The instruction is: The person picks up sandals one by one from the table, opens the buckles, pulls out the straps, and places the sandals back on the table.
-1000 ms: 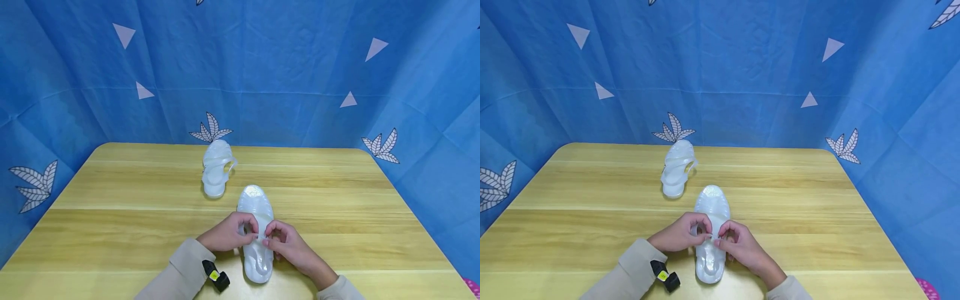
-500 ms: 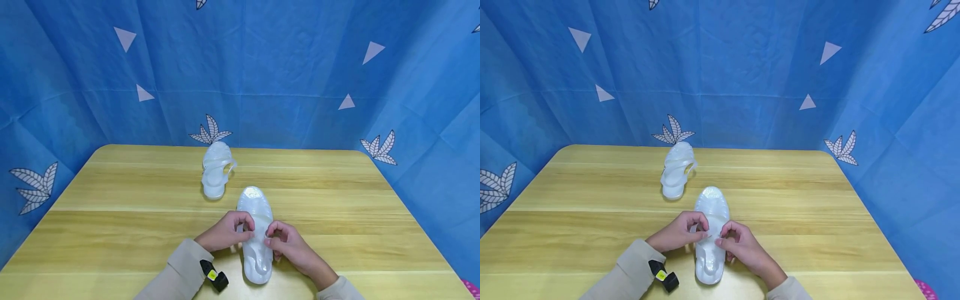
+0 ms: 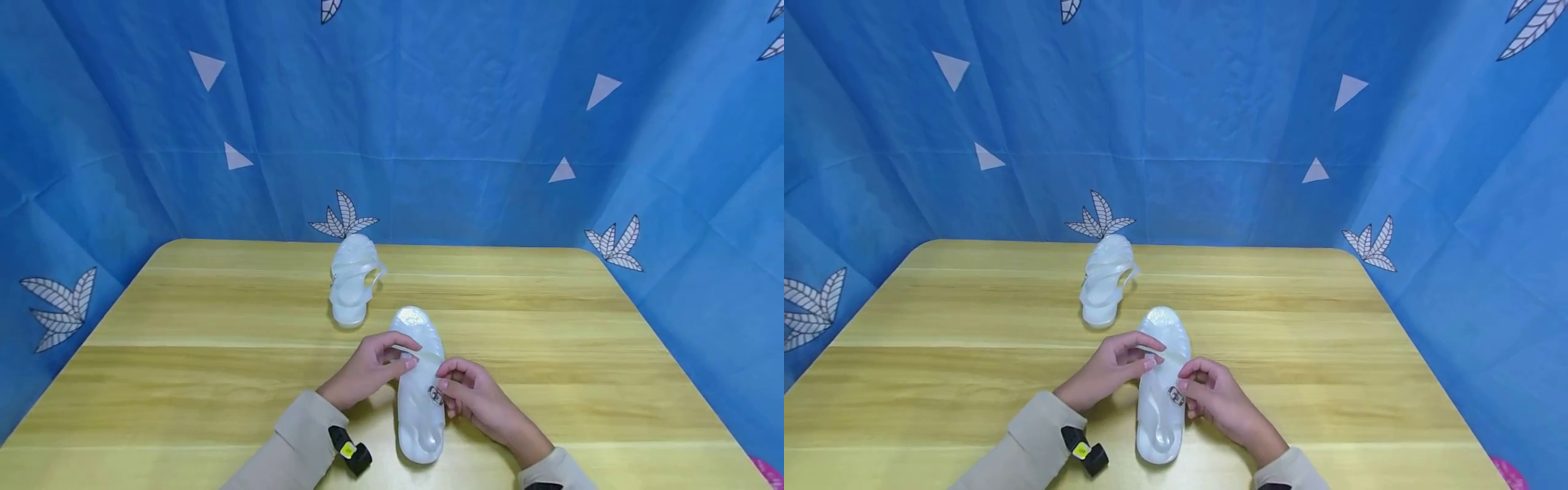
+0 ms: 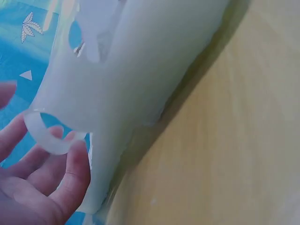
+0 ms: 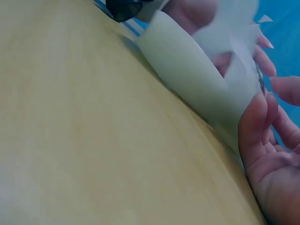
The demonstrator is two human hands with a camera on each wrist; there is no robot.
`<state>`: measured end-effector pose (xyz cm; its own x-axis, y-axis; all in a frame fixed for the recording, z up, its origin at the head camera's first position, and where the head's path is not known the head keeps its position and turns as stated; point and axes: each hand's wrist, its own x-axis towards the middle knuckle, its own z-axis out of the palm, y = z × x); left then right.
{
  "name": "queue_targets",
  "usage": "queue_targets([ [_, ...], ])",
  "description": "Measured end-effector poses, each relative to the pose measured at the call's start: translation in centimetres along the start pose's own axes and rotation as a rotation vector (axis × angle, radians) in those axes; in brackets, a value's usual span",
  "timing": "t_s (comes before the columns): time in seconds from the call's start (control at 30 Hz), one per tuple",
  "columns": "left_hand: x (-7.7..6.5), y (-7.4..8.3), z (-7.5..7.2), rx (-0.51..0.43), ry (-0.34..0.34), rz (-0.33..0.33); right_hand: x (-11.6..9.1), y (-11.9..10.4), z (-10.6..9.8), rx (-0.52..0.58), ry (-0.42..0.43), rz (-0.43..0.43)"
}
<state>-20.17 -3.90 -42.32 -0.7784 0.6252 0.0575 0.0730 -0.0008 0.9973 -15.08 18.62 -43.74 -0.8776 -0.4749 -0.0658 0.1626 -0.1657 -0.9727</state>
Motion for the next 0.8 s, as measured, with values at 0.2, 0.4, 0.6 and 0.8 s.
queue_targets([
  [0.2, 0.1, 0.2, 0.0, -0.051, 0.038, 0.011, 0.3, 0.2, -0.7, 0.117, -0.028, 0.018],
  [0.4, 0.3, 0.4, 0.0, -0.023, 0.051, 0.019, 0.7, 0.0, -1.1, 0.121, -0.027, 0.025],
  [0.6, 0.8, -0.1, 0.0, 0.024, 0.059, 0.048, 1.1, -0.3, -1.4, 0.11, 0.015, 0.051],
  [0.8, 0.7, -0.2, 0.0, 0.016, 0.091, 0.055, 1.2, 0.0, -1.3, 0.116, 0.032, 0.064],
])
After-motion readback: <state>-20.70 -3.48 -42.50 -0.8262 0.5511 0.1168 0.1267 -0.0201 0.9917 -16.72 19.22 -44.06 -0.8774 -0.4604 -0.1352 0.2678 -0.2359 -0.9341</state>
